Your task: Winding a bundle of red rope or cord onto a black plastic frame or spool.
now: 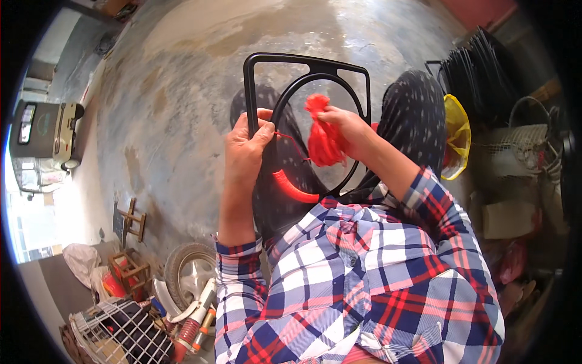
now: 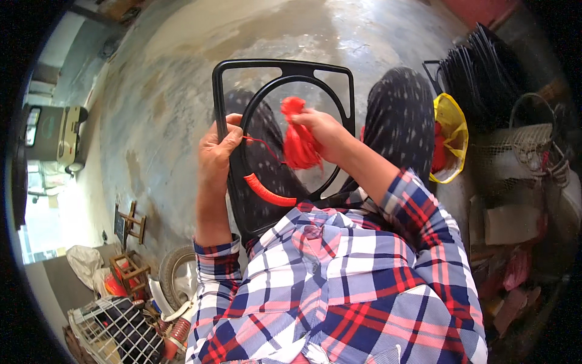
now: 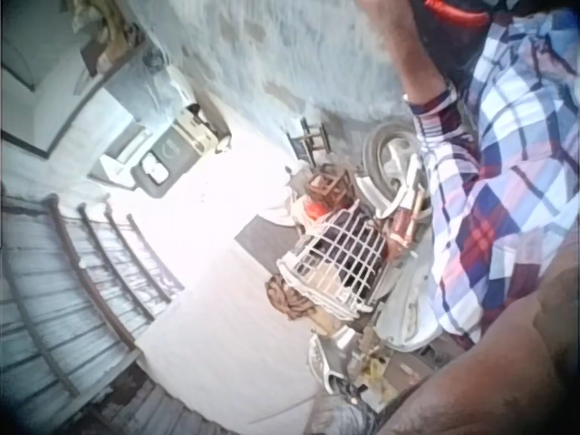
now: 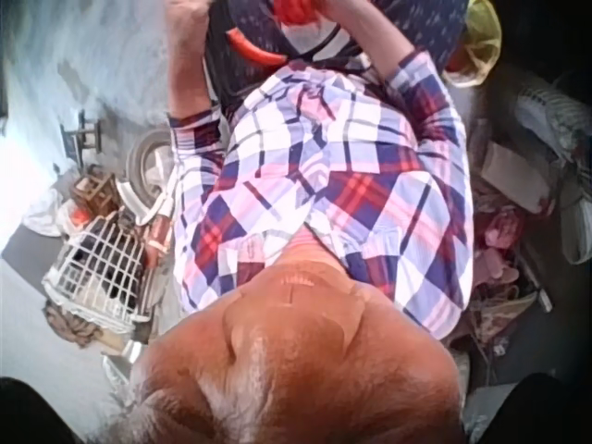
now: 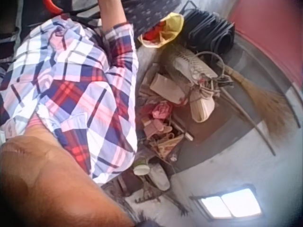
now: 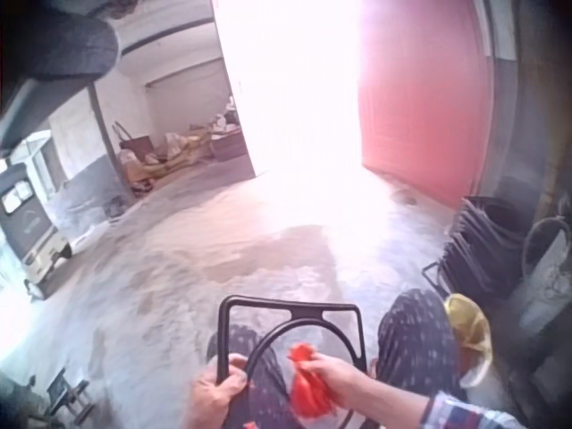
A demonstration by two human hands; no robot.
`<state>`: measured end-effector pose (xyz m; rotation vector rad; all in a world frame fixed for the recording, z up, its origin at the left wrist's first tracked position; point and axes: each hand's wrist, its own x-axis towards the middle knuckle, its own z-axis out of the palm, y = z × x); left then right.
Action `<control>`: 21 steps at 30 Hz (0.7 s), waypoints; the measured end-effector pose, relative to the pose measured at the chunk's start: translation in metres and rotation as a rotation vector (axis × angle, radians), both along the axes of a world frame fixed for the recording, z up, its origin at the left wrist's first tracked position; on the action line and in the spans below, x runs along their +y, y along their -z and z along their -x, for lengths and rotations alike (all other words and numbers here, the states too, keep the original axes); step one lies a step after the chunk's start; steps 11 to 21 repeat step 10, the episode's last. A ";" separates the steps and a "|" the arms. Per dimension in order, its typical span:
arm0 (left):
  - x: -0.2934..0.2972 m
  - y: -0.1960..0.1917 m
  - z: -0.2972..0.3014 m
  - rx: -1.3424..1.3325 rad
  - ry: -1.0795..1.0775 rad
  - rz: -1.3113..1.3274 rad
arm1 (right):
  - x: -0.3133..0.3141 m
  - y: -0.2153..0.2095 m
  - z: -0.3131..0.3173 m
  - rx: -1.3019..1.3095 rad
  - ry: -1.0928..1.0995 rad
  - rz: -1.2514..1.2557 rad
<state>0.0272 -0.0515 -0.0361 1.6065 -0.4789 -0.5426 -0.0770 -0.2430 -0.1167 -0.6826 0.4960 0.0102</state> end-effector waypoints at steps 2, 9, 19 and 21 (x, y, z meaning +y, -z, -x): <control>-0.009 0.006 0.002 -0.037 0.034 -0.047 | -0.005 -0.013 -0.016 -0.013 -0.020 0.057; -0.019 0.020 0.001 0.048 0.077 0.011 | -0.007 -0.019 -0.030 -0.149 0.040 -0.021; -0.020 0.018 0.000 0.047 0.081 0.009 | -0.006 -0.020 -0.030 -0.182 0.049 -0.077; -0.020 0.018 0.000 0.047 0.081 0.009 | -0.006 -0.020 -0.030 -0.182 0.049 -0.077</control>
